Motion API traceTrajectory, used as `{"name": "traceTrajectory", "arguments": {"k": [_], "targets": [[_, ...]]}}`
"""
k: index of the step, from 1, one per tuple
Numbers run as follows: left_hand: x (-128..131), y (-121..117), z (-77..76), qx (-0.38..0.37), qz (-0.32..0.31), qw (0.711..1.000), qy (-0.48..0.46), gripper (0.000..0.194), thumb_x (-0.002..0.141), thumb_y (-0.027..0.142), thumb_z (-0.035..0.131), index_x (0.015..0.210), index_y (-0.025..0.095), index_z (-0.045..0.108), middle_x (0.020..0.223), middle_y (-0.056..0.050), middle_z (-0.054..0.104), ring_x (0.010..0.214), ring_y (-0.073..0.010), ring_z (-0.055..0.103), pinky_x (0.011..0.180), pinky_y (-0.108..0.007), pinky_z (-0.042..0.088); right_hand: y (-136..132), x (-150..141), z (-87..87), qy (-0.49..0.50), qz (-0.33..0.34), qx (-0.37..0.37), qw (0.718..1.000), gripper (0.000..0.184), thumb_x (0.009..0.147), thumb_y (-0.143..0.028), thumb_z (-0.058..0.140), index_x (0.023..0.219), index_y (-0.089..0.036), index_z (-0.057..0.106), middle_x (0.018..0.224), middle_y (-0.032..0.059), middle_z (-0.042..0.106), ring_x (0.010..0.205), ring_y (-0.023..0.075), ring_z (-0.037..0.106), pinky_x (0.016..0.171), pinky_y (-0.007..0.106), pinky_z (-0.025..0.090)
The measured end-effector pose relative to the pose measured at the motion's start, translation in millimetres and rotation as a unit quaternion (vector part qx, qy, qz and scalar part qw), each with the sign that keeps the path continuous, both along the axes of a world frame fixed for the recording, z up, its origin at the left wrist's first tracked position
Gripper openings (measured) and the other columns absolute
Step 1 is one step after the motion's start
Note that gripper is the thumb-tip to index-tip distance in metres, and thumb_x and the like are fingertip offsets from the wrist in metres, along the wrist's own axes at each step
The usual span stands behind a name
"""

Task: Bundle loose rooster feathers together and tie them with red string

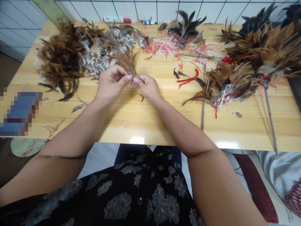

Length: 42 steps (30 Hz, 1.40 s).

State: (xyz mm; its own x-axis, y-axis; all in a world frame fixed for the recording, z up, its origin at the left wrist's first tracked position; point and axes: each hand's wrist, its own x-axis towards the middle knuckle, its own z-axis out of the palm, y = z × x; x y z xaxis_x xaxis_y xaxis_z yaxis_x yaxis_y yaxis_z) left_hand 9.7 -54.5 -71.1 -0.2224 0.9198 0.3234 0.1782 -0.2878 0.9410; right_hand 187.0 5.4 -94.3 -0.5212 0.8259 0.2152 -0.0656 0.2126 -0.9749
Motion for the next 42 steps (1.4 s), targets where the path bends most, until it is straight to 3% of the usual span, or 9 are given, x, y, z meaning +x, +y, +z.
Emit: {"name": "traceTrajectory", "arguments": {"k": [4, 7, 10, 14, 20, 26, 32, 36, 42], "targets": [[-8.2, -6.1, 13.4, -0.022, 0.036, 0.999, 0.021, 0.05, 0.102, 0.036, 0.116, 0.092, 0.024, 0.069, 0.09, 0.0, 0.072, 0.101, -0.0256, 0.08, 0.084, -0.032, 0.058, 0.9, 0.4, -1.4, -0.02, -0.019, 0.016, 0.999, 0.059, 0.109, -0.078, 0.087, 0.088, -0.022, 0.08, 0.092, 0.0015, 0.077, 0.096, 0.0197, 0.069, 0.1, 0.036, 0.058], [-32.6, -8.5, 26.3, -0.03, 0.081, 0.996, 0.029, 0.041, 0.111, 0.024, 0.107, 0.097, 0.023, 0.069, 0.091, 0.001, 0.067, 0.115, -0.0236, 0.072, 0.098, -0.032, 0.055, -0.1, 1.8, 0.5, -0.029, -0.033, 0.013, 0.999, 0.056, 0.115, -0.07, 0.083, 0.088, -0.022, 0.075, 0.088, -0.0005, 0.069, 0.093, 0.0178, 0.065, 0.095, 0.033, 0.054], [-59.2, -4.4, 32.6, -0.036, 0.123, 0.991, 0.04, 0.046, 0.113, 0.012, 0.101, 0.09, 0.024, 0.063, 0.086, 0.001, 0.056, 0.125, -0.0234, 0.065, 0.112, -0.033, 0.049, -0.1, 2.9, 2.7, -0.035, -0.059, 0.0, 0.998, 0.05, 0.119, -0.061, 0.081, 0.088, -0.023, 0.07, 0.086, -0.0024, 0.063, 0.088, 0.0157, 0.058, 0.089, 0.031, 0.049], [-72.7, 11.8, 27.6, -0.044, 0.144, 0.987, 0.053, 0.058, 0.101, 0.016, 0.11, 0.078, 0.029, 0.059, 0.082, -0.001, 0.046, 0.14, -0.0256, 0.06, 0.114, -0.033, 0.044, -0.2, 3.4, 5.9, -0.021, -0.079, -0.018, 0.997, 0.047, 0.121, -0.053, 0.079, 0.087, -0.023, 0.065, 0.084, -0.0037, 0.056, 0.084, 0.0146, 0.052, 0.086, 0.03, 0.045], [-67.7, 32.7, 18.5, -0.074, 0.163, 0.978, 0.108, 0.062, 0.085, 0.027, 0.115, 0.072, 0.034, 0.055, 0.088, -0.006, 0.056, 0.168, -0.0295, 0.042, 0.114, -0.033, 0.04, -4.6, 2.5, 12.0, -0.028, -0.086, -0.045, 0.995, 0.047, 0.122, -0.052, 0.079, 0.087, -0.024, 0.063, 0.077, -0.0058, 0.046, 0.079, 0.0147, 0.046, 0.081, 0.031, 0.04], [-66.7, 24.8, 22.4, -0.109, 0.203, 0.946, 0.227, 0.051, 0.095, 0.019, 0.104, 0.075, 0.03, 0.058, 0.105, -0.009, 0.065, 0.166, -0.0372, 0.045, 0.129, -0.042, 0.033, -8.0, 0.9, 18.5, -0.023, -0.09, -0.047, 0.995, 0.053, 0.121, -0.061, 0.077, 0.085, -0.025, 0.063, 0.078, -0.005, 0.05, 0.08, 0.0151, 0.048, 0.083, 0.032, 0.041], [-64.2, 5.9, 24.6, -0.132, 0.162, 0.937, 0.281, 0.056, 0.102, 0.051, 0.102, 0.079, 0.03, 0.056, 0.111, -0.014, 0.077, 0.154, -0.0457, 0.064, 0.127, -0.053, 0.048, -8.4, 1.2, 19.6, -0.027, -0.087, -0.043, 0.995, 0.053, 0.123, -0.056, 0.077, 0.084, -0.024, 0.063, 0.082, -0.0043, 0.055, 0.083, 0.0152, 0.05, 0.087, 0.033, 0.042], [-71.1, 4.6, 20.7, -0.101, 0.153, 0.955, 0.233, 0.049, 0.096, 0.041, 0.104, 0.076, 0.032, 0.061, 0.099, -0.011, 0.078, 0.155, -0.0392, 0.063, 0.127, -0.046, 0.046, -8.2, 1.8, 19.6, -0.042, -0.089, -0.039, 0.994, 0.048, 0.123, -0.046, 0.079, 0.083, -0.024, 0.062, 0.081, -0.0052, 0.052, 0.081, 0.015, 0.048, 0.084, 0.033, 0.04], [-65.2, 17.9, 8.3, -0.048, 0.128, 0.983, 0.118, 0.052, 0.088, 0.034, 0.111, 0.072, 0.032, 0.062, 0.076, -0.005, 0.061, 0.147, -0.0316, 0.066, 0.108, -0.032, 0.052, -9.1, 3.1, 21.4, -0.05, -0.093, -0.049, 0.993, 0.047, 0.123, -0.043, 0.078, 0.082, -0.024, 0.064, 0.076, -0.0051, 0.048, 0.079, 0.0159, 0.047, 0.082, 0.033, 0.04]]}}
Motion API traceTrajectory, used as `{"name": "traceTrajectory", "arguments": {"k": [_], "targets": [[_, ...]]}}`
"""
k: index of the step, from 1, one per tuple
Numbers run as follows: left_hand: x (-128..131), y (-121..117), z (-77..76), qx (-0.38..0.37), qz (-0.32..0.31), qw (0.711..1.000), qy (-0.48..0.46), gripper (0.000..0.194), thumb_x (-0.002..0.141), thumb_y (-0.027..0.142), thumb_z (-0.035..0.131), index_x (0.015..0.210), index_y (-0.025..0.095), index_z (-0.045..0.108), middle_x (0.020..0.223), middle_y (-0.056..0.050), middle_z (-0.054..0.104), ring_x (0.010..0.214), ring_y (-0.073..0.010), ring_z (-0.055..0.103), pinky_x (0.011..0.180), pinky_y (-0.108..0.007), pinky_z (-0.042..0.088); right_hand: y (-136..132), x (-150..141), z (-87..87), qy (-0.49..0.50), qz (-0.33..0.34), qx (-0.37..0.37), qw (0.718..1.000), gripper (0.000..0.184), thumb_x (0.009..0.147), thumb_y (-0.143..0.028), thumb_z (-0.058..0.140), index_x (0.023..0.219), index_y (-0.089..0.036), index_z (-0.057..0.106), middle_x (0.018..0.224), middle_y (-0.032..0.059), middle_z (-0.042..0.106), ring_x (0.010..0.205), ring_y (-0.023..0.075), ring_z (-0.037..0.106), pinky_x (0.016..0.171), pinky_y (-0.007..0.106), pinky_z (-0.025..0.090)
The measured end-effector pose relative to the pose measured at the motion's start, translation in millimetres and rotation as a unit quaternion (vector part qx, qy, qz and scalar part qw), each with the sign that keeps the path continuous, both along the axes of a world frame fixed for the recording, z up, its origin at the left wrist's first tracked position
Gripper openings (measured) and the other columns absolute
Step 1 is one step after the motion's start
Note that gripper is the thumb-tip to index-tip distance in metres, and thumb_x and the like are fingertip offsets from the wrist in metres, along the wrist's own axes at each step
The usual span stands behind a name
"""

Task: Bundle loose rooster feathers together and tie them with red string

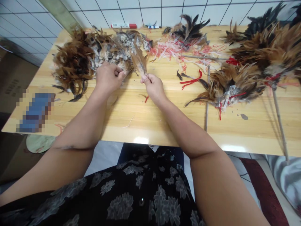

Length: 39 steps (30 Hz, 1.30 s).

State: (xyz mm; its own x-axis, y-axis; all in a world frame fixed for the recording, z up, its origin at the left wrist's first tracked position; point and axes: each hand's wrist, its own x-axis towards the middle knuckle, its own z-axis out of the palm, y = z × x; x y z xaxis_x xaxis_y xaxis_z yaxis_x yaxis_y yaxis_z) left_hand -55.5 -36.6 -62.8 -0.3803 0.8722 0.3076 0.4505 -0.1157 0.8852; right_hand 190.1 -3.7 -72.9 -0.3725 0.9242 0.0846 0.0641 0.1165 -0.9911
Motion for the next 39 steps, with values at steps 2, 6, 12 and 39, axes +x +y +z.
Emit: {"name": "traceTrajectory", "arguments": {"k": [2, 6, 12, 39], "targets": [[5.8, 1.6, -0.4, 0.006, -0.002, 1.0, -0.013, 0.05, 0.088, 0.029, 0.109, 0.073, 0.032, 0.062, 0.078, -0.005, 0.061, 0.147, -0.0325, 0.067, 0.104, -0.031, 0.054, 0.5, 0.2, -1.6, 0.004, 0.003, 0.006, 1.0, 0.048, 0.121, -0.049, 0.081, 0.083, -0.025, 0.065, 0.075, -0.0051, 0.047, 0.079, 0.0161, 0.048, 0.082, 0.033, 0.041], [13.9, 1.4, 4.9, -0.002, -0.026, 0.999, -0.04, 0.055, 0.084, 0.019, 0.11, 0.072, 0.032, 0.058, 0.084, -0.007, 0.064, 0.153, -0.0357, 0.068, 0.103, -0.03, 0.057, 2.6, -0.1, -5.5, 0.003, 0.002, 0.015, 1.0, 0.049, 0.119, -0.055, 0.083, 0.084, -0.025, 0.066, 0.076, -0.0049, 0.048, 0.079, 0.0162, 0.046, 0.081, 0.033, 0.041], [15.2, -1.8, 15.6, -0.081, -0.038, 0.991, -0.096, 0.049, 0.099, 0.003, 0.093, 0.069, 0.028, 0.064, 0.069, 0.001, 0.053, 0.135, -0.0237, 0.075, 0.096, -0.024, 0.054, 2.0, -0.5, -4.9, 0.005, 0.004, 0.018, 1.0, 0.05, 0.121, -0.053, 0.081, 0.083, -0.024, 0.064, 0.079, -0.0043, 0.049, 0.083, 0.0164, 0.049, 0.085, 0.033, 0.042], [74.6, -36.0, 39.0, -0.173, -0.136, 0.911, -0.35, 0.037, 0.105, 0.015, 0.11, 0.084, 0.017, 0.08, 0.08, -0.003, 0.081, 0.057, -0.0111, 0.068, 0.052, -0.016, 0.054, 0.9, -0.4, -5.0, -0.037, 0.016, 0.04, 0.998, 0.053, 0.113, -0.066, 0.088, 0.083, -0.025, 0.073, 0.082, -0.0017, 0.07, 0.085, 0.0179, 0.06, 0.091, 0.033, 0.055]]}}
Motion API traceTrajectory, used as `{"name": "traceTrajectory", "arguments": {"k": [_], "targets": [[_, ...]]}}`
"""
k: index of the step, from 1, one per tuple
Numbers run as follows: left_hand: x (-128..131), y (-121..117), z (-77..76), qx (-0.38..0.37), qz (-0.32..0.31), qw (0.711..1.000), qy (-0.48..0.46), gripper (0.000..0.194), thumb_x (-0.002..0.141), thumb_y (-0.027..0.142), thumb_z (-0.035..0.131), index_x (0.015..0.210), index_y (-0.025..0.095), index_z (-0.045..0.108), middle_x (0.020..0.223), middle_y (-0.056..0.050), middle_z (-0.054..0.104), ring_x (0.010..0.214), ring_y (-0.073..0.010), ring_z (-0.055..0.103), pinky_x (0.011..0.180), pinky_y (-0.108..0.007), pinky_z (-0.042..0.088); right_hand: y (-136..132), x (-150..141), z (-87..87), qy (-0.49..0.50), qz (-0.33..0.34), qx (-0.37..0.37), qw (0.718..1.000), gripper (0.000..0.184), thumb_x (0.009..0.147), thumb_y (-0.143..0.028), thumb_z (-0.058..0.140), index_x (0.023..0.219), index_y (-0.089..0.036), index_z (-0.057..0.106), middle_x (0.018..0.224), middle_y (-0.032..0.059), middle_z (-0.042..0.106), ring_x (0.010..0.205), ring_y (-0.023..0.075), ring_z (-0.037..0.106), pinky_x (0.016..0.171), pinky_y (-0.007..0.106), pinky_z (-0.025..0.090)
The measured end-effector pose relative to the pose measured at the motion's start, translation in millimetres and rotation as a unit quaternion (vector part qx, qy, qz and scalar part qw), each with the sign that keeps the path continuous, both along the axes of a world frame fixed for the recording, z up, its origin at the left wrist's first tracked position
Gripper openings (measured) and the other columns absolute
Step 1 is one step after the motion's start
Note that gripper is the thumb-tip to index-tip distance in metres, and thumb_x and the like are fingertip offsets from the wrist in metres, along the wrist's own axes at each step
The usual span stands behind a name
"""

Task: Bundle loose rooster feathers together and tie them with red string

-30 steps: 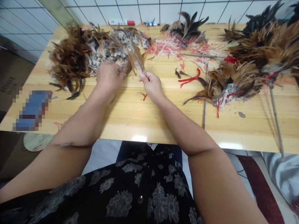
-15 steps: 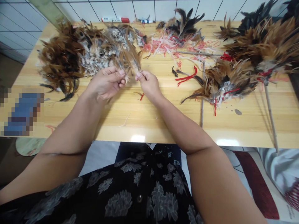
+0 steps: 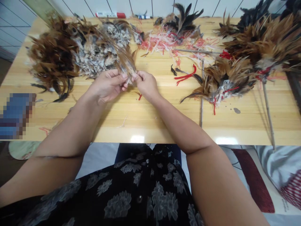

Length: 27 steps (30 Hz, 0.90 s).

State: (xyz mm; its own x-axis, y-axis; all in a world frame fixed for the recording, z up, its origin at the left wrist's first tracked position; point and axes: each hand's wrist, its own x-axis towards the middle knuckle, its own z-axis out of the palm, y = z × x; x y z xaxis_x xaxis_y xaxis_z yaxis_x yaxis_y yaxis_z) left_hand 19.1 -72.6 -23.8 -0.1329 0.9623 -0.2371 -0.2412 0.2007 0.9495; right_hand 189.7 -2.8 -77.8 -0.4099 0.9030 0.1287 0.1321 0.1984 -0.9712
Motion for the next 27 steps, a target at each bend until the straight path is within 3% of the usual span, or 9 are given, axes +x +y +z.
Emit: {"name": "traceTrajectory", "arguments": {"k": [7, 14, 20, 27], "targets": [[1.2, -1.6, -1.4, -0.013, -0.017, 1.0, 0.015, 0.039, 0.099, 0.009, 0.112, 0.083, 0.017, 0.078, 0.069, 0.0, 0.069, 0.054, -0.0133, 0.068, 0.052, -0.019, 0.054, 2.5, -2.6, -3.1, 0.0, -0.005, -0.009, 1.0, 0.049, 0.112, -0.057, 0.093, 0.082, -0.025, 0.07, 0.078, -0.0023, 0.064, 0.087, 0.0186, 0.061, 0.089, 0.033, 0.053], [-0.8, -1.1, -5.7, -0.023, -0.017, 0.999, 0.025, 0.044, 0.098, 0.011, 0.114, 0.079, 0.017, 0.075, 0.071, -0.002, 0.072, 0.058, -0.0137, 0.069, 0.055, -0.02, 0.056, -4.4, -1.5, -0.1, -0.02, 0.003, 0.01, 1.0, 0.052, 0.113, -0.056, 0.091, 0.081, -0.026, 0.064, 0.082, -0.0011, 0.063, 0.092, 0.0196, 0.063, 0.092, 0.034, 0.052], [-3.0, 1.5, -14.5, 0.015, -0.007, 1.0, 0.015, 0.041, 0.087, 0.004, 0.114, 0.082, 0.02, 0.077, 0.073, 0.0, 0.075, 0.062, -0.0143, 0.071, 0.057, -0.02, 0.055, -8.3, -0.8, 1.5, -0.025, 0.002, 0.032, 0.999, 0.056, 0.112, -0.067, 0.088, 0.082, -0.027, 0.063, 0.086, 0.0011, 0.063, 0.104, 0.0241, 0.067, 0.101, 0.037, 0.057], [2.3, 0.9, -8.1, 0.033, 0.017, 0.999, 0.016, 0.042, 0.091, 0.0, 0.11, 0.077, 0.018, 0.075, 0.073, 0.0, 0.073, 0.065, -0.0135, 0.072, 0.058, -0.018, 0.055, -5.3, -0.4, -4.4, -0.063, 0.001, 0.056, 0.996, 0.053, 0.116, -0.055, 0.087, 0.079, -0.026, 0.065, 0.087, 0.0027, 0.067, 0.103, 0.0242, 0.069, 0.104, 0.038, 0.058]]}}
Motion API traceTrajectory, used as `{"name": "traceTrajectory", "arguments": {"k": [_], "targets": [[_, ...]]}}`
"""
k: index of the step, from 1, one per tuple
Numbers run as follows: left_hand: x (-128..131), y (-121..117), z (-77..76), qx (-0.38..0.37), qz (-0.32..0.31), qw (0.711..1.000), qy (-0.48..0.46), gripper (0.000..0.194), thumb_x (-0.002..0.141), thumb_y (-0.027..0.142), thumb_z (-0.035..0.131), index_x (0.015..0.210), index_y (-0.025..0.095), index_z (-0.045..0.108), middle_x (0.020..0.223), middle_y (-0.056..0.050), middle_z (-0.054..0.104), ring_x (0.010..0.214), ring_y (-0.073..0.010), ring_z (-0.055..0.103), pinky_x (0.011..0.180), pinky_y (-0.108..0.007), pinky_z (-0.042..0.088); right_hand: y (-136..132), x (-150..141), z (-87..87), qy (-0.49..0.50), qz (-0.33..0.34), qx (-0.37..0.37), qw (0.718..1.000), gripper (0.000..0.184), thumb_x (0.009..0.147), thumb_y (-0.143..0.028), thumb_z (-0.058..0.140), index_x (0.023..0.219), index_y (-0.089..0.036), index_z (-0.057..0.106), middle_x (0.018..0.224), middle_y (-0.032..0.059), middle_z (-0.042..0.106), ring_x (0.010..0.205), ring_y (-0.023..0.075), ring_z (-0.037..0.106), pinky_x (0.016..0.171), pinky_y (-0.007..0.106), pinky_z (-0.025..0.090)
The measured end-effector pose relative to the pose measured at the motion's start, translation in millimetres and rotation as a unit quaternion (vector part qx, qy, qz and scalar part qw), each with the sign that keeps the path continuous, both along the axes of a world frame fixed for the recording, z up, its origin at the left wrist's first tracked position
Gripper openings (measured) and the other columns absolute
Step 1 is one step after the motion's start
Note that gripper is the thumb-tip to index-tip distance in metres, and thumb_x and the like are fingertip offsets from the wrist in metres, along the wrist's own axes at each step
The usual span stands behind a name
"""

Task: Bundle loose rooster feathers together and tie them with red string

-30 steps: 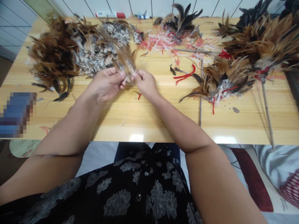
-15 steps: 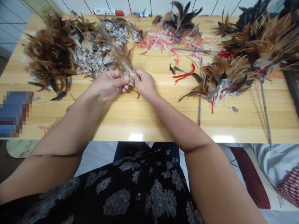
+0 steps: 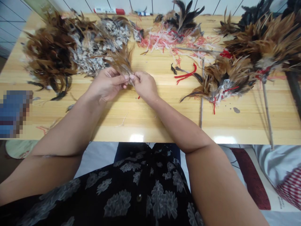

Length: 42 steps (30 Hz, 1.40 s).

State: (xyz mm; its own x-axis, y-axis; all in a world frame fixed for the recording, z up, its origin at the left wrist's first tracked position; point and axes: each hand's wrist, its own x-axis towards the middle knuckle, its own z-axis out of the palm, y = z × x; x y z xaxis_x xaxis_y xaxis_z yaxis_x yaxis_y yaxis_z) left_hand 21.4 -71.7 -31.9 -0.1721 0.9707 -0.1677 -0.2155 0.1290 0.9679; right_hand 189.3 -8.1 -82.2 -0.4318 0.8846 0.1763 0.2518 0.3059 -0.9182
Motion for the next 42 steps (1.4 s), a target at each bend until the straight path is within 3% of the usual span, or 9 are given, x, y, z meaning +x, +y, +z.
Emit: {"name": "traceTrajectory", "arguments": {"k": [8, 15, 21, 27, 30, 35, 38, 42], "targets": [[-3.1, 0.5, 3.5, 0.007, -0.015, 1.0, -0.001, 0.043, 0.097, 0.001, 0.107, 0.072, 0.016, 0.076, 0.071, -0.001, 0.072, 0.062, -0.0102, 0.065, 0.057, -0.016, 0.054, 0.9, 3.4, 3.5, -0.094, 0.009, 0.054, 0.994, 0.044, 0.124, -0.054, 0.075, 0.095, -0.022, 0.081, 0.105, 0.0075, 0.084, 0.114, 0.0253, 0.079, 0.11, 0.038, 0.059], [-10.6, 3.6, -4.3, 0.023, -0.05, 0.998, 0.015, 0.048, 0.088, 0.011, 0.121, 0.076, 0.018, 0.076, 0.072, 0.0, 0.072, 0.062, -0.0114, 0.064, 0.058, -0.018, 0.054, 0.7, 2.8, 1.4, -0.13, 0.032, 0.102, 0.986, 0.035, 0.126, -0.039, 0.067, 0.101, -0.022, 0.085, 0.111, 0.0079, 0.086, 0.118, 0.0248, 0.081, 0.109, 0.036, 0.06], [-17.9, 5.7, -10.2, 0.028, -0.08, 0.996, 0.02, 0.043, 0.091, 0.009, 0.118, 0.079, 0.017, 0.077, 0.074, -0.002, 0.073, 0.068, -0.0162, 0.069, 0.065, -0.026, 0.056, -1.6, 3.5, 5.0, -0.175, 0.046, 0.124, 0.976, 0.028, 0.124, -0.03, 0.064, 0.11, -0.024, 0.087, 0.119, 0.0079, 0.089, 0.12, 0.0258, 0.082, 0.11, 0.037, 0.063], [-22.7, 9.4, -23.5, 0.088, -0.104, 0.988, 0.071, 0.049, 0.092, 0.039, 0.124, 0.078, 0.019, 0.081, 0.077, -0.004, 0.077, 0.073, -0.0188, 0.069, 0.067, -0.034, 0.051, -7.3, 2.3, 7.2, -0.202, 0.064, 0.129, 0.969, 0.026, 0.122, -0.027, 0.062, 0.121, -0.023, 0.087, 0.129, 0.0097, 0.089, 0.128, 0.0298, 0.083, 0.114, 0.042, 0.064], [-23.9, 9.5, -27.0, 0.096, -0.086, 0.989, 0.07, 0.05, 0.096, 0.046, 0.121, 0.077, 0.021, 0.082, 0.076, -0.004, 0.077, 0.071, -0.0183, 0.067, 0.066, -0.033, 0.052, -7.4, 0.9, 4.7, -0.19, 0.071, 0.127, 0.971, 0.028, 0.124, -0.031, 0.059, 0.119, -0.022, 0.086, 0.128, 0.0102, 0.089, 0.127, 0.0297, 0.082, 0.116, 0.044, 0.064], [-28.4, 10.2, -23.3, 0.106, -0.032, 0.994, 0.018, 0.046, 0.102, 0.023, 0.115, 0.074, 0.019, 0.079, 0.076, -0.002, 0.075, 0.071, -0.0144, 0.069, 0.067, -0.027, 0.056, 6.0, -1.1, -10.1, -0.11, 0.061, 0.126, 0.984, 0.029, 0.126, -0.045, 0.065, 0.123, -0.022, 0.083, 0.126, 0.009, 0.085, 0.125, 0.027, 0.08, 0.119, 0.045, 0.065], [-30.8, 11.3, -19.6, 0.066, 0.009, 0.998, 0.001, 0.047, 0.101, 0.017, 0.116, 0.075, 0.019, 0.077, 0.074, -0.001, 0.072, 0.067, -0.0144, 0.07, 0.062, -0.025, 0.057, 16.9, 0.3, -17.9, -0.037, 0.047, 0.102, 0.993, 0.043, 0.125, -0.062, 0.07, 0.123, -0.021, 0.082, 0.12, 0.0072, 0.083, 0.115, 0.0236, 0.077, 0.114, 0.043, 0.066], [-29.0, 9.7, -17.6, 0.039, 0.0, 0.999, -0.018, 0.048, 0.102, 0.019, 0.116, 0.076, 0.019, 0.076, 0.072, 0.0, 0.069, 0.065, -0.0144, 0.072, 0.059, -0.022, 0.059, 24.0, 2.7, -20.2, 0.036, 0.074, 0.05, 0.995, 0.067, 0.114, -0.087, 0.074, 0.114, -0.02, 0.083, 0.1, 0.0036, 0.077, 0.094, 0.0189, 0.069, 0.096, 0.037, 0.064]]}}
